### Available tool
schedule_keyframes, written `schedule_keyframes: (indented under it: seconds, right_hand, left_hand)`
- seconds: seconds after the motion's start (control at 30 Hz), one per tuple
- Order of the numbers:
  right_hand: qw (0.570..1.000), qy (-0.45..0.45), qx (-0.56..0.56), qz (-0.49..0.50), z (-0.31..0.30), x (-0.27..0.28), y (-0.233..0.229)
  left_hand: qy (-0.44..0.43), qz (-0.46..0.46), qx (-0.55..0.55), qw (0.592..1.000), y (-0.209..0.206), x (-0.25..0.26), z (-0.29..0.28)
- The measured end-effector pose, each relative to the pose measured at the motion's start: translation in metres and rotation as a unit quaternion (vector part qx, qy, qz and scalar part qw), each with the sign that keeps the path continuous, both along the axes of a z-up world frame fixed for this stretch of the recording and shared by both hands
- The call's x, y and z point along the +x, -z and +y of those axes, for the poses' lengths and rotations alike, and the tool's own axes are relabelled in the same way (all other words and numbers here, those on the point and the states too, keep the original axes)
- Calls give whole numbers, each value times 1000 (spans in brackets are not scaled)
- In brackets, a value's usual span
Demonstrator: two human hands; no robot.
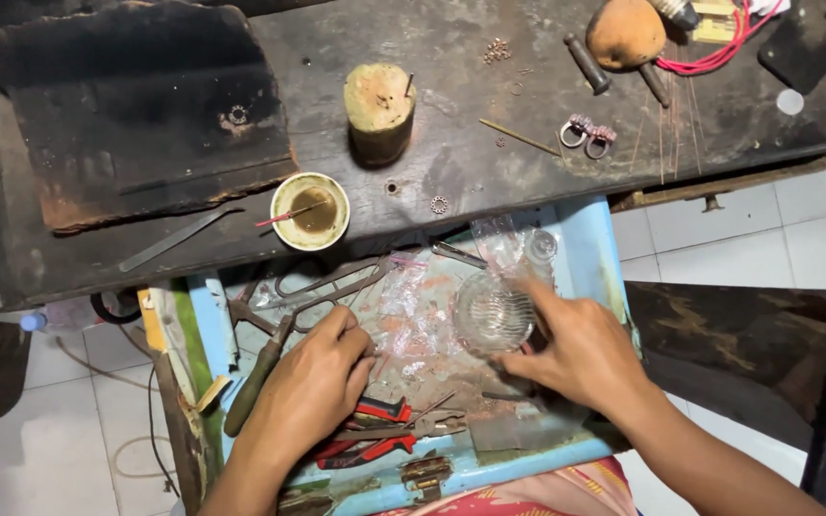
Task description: Soldering small metal components to assemble a piece of jewelry on a workshop bench.
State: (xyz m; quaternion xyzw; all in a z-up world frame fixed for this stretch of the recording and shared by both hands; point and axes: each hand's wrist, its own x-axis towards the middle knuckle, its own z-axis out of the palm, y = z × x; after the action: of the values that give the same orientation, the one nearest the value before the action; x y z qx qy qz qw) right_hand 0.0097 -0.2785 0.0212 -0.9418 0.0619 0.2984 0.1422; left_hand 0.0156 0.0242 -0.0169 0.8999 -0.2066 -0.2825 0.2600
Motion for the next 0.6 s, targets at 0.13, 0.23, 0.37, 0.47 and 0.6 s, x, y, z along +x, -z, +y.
schedule_keyframes:
  seconds: [0.13,0.23,0.37,0.47,0.6]
  right_hand:
    - [999,39,34,10,-14,-15,1]
    - [998,50,43,19,-11,-9,-3]
    - [999,-5,-6,43,3,3,0]
    - [999,1,48,2,9,7,-10]
    - [999,3,53,-1,4,2,-2]
  left_hand:
    - [-43,-21,20,999,2,-1,1]
    - [-56,-56,20,997,6,-2,0]
    - [-65,-109,28,991,9,0,0]
    - [-87,-143,0,986,8,3,3]
    - [-110,-181,-12,977,14,1,-1]
